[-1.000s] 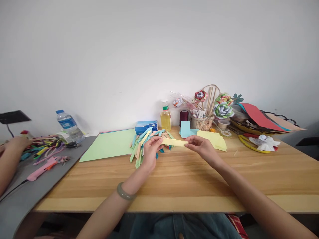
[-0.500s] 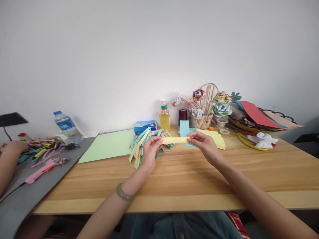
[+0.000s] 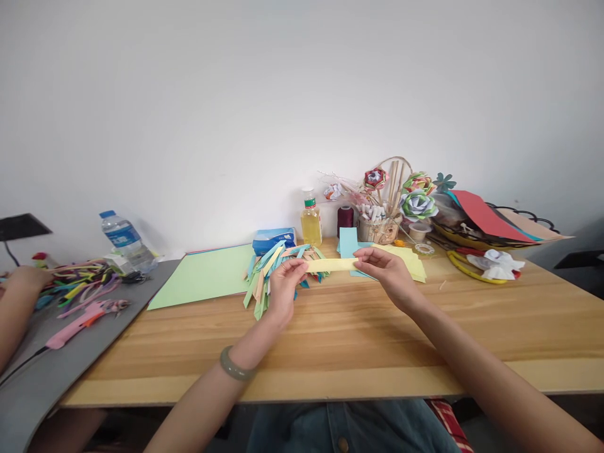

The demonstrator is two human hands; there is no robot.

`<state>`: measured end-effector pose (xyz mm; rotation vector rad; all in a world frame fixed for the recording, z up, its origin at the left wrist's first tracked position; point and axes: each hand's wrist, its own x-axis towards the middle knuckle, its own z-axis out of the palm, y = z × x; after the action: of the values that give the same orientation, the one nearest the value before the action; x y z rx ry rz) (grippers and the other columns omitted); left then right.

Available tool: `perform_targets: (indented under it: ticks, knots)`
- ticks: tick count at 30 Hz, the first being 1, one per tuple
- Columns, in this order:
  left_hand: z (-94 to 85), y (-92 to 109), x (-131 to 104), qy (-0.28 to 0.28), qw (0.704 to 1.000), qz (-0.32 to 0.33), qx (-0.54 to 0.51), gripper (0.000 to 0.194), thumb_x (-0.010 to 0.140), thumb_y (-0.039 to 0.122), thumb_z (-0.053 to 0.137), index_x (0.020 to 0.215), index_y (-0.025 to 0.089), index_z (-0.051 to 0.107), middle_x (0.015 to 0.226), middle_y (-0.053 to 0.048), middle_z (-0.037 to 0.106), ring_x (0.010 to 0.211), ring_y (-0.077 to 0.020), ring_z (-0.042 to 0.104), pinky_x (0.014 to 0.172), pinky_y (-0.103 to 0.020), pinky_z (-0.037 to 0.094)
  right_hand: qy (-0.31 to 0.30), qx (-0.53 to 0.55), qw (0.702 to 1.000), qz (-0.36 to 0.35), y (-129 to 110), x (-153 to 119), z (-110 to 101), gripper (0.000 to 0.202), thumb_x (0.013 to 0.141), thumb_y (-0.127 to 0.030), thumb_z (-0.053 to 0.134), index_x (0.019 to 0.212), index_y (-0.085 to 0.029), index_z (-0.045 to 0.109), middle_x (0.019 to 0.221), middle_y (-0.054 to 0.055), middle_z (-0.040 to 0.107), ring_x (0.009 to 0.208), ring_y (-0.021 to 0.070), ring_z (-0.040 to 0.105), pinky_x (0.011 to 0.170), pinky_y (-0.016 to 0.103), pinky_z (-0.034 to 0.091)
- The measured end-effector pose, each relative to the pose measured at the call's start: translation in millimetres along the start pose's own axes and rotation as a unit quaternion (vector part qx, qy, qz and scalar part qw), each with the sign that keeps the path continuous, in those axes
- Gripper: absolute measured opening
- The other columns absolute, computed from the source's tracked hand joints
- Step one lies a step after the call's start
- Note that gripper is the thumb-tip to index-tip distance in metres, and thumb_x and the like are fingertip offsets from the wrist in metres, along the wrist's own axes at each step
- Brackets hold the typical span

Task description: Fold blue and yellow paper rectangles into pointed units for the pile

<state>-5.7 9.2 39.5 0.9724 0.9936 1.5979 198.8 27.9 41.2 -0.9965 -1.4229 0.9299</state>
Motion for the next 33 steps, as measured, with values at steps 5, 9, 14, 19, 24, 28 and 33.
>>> perform_targets:
  ticks: [5,9,14,19,24,28,33]
  knots:
    - [-0.1,0,-1,-0.011,1.0,0.007,0.004,0.023,0.057,0.03,0.075,0.071,0.015,0.066,0.073,-0.001,0.065,0.068,-0.0102,0.058,0.064,-0.021,0.047,-0.007,-0.007,1.0,0.012,-2,0,0,0.038,0.062,-0.052,0.069,0.079,-0.018,0.064,0.071,0.002,0.062,0.067,0.0158,0.055,0.06,0.028,0.04]
    - [-0.2,0,-1,-0.015,1.0,0.007,0.0,0.022,0.057,0.03,0.074,0.071,0.015,0.066,0.074,-0.001,0.066,0.068,-0.0107,0.059,0.065,-0.022,0.047,-0.008,0.009,1.0,0.029,-5,0,0,0.029,0.063,-0.045,0.069,0.073,-0.018,0.062,0.068,0.0,0.059,0.064,0.0138,0.051,0.058,0.027,0.037]
    - [-0.1,0,-1,-0.012,1.0,0.003,-0.006,0.022,0.056,0.03,0.075,0.071,0.015,0.067,0.074,-0.002,0.066,0.069,-0.0113,0.059,0.066,-0.023,0.048,-0.014,0.021,0.999,0.04,-8,-2,-1,0.023,0.064,-0.04,0.069,0.071,-0.019,0.063,0.068,-0.001,0.058,0.064,0.0127,0.048,0.059,0.026,0.035]
    - [-0.1,0,0,-0.006,1.0,0.0,-0.008,0.023,0.055,0.029,0.076,0.07,0.015,0.067,0.073,-0.002,0.066,0.067,-0.011,0.059,0.065,-0.022,0.048,-0.015,0.02,0.998,0.052,-11,-3,-1,0.024,0.062,-0.041,0.07,0.068,-0.019,0.064,0.068,-0.001,0.059,0.065,0.0133,0.048,0.061,0.027,0.036]
    - [0.0,1,0,-0.003,1.0,-0.002,-0.007,0.022,0.053,0.029,0.077,0.068,0.016,0.067,0.072,-0.001,0.065,0.067,-0.0101,0.058,0.063,-0.02,0.047,-0.021,0.008,0.998,0.058,-12,-2,-3,0.026,0.062,-0.043,0.071,0.069,-0.018,0.065,0.067,-0.001,0.06,0.064,0.0132,0.048,0.062,0.027,0.036]
    - [0.3,2,-1,-0.001,1.0,-0.003,-0.005,0.022,0.052,0.029,0.076,0.067,0.015,0.067,0.07,0.0,0.065,0.065,-0.0094,0.057,0.062,-0.02,0.046,-0.022,-0.023,0.999,0.037,-11,-1,-4,0.034,0.062,-0.05,0.069,0.07,-0.018,0.066,0.068,0.001,0.062,0.065,0.015,0.051,0.06,0.028,0.037]
    - [0.2,1,-1,-0.016,1.0,0.011,0.015,0.018,0.057,0.028,0.073,0.068,0.016,0.067,0.07,-0.001,0.064,0.066,-0.0103,0.057,0.062,-0.021,0.046,-0.015,-0.058,0.998,0.013,-9,0,-5,0.04,0.063,-0.057,0.065,0.073,-0.018,0.065,0.07,0.002,0.063,0.067,0.0166,0.054,0.06,0.028,0.039]
